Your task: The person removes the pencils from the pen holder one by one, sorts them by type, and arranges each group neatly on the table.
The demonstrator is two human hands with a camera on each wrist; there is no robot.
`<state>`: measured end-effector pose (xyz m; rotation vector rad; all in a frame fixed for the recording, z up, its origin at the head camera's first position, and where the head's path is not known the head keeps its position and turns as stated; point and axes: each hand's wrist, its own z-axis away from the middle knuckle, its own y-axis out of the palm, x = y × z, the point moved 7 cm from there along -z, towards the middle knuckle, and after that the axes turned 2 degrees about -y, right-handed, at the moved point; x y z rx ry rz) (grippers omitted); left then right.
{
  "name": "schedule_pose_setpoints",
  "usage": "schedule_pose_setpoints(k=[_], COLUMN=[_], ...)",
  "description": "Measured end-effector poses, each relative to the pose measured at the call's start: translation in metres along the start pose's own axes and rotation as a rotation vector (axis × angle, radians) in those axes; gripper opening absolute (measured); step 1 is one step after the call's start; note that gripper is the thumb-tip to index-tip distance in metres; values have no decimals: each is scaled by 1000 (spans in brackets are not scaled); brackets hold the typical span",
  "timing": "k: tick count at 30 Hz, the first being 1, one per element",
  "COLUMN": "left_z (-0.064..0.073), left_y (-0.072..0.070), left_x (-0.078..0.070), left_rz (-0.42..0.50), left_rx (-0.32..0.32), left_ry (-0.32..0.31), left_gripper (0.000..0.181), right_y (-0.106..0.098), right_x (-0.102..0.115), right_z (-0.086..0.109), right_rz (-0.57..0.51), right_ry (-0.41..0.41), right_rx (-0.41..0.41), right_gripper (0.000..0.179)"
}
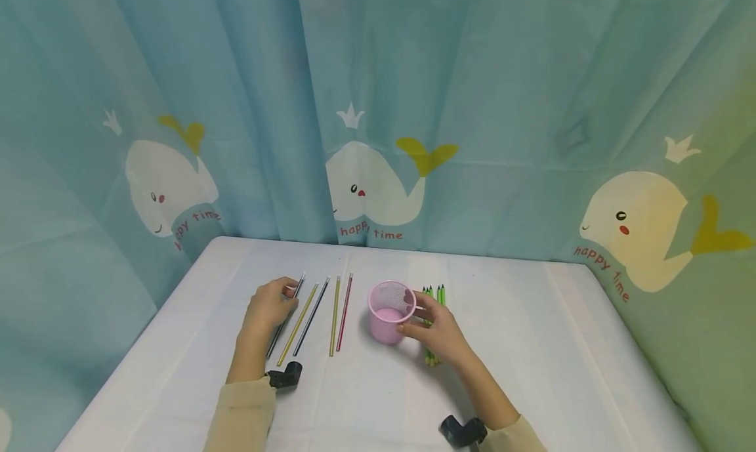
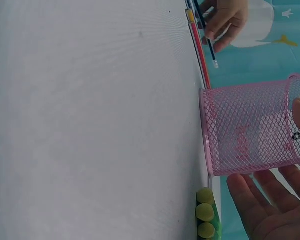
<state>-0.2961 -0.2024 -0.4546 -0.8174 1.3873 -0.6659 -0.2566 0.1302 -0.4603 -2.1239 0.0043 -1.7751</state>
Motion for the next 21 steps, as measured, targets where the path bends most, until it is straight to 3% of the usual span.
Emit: schedule_pose_setpoints(k=[15, 19, 21], left_z=[-4, -1, 3], left_y=[5, -3, -11], left_x=[2, -7, -18], left_rz=[22, 16, 18], left_rx=[24, 7, -26], left_ry=[-20, 37, 121], left_gripper=[39, 38, 38], right_y=[-5, -15, -26], right_x=[2, 7, 14], right_z=[-3, -3, -2], right_rz=[27, 54, 131], right_ry=[4, -8, -35], right_rx=[1, 45, 44], right_gripper=[72, 75, 75])
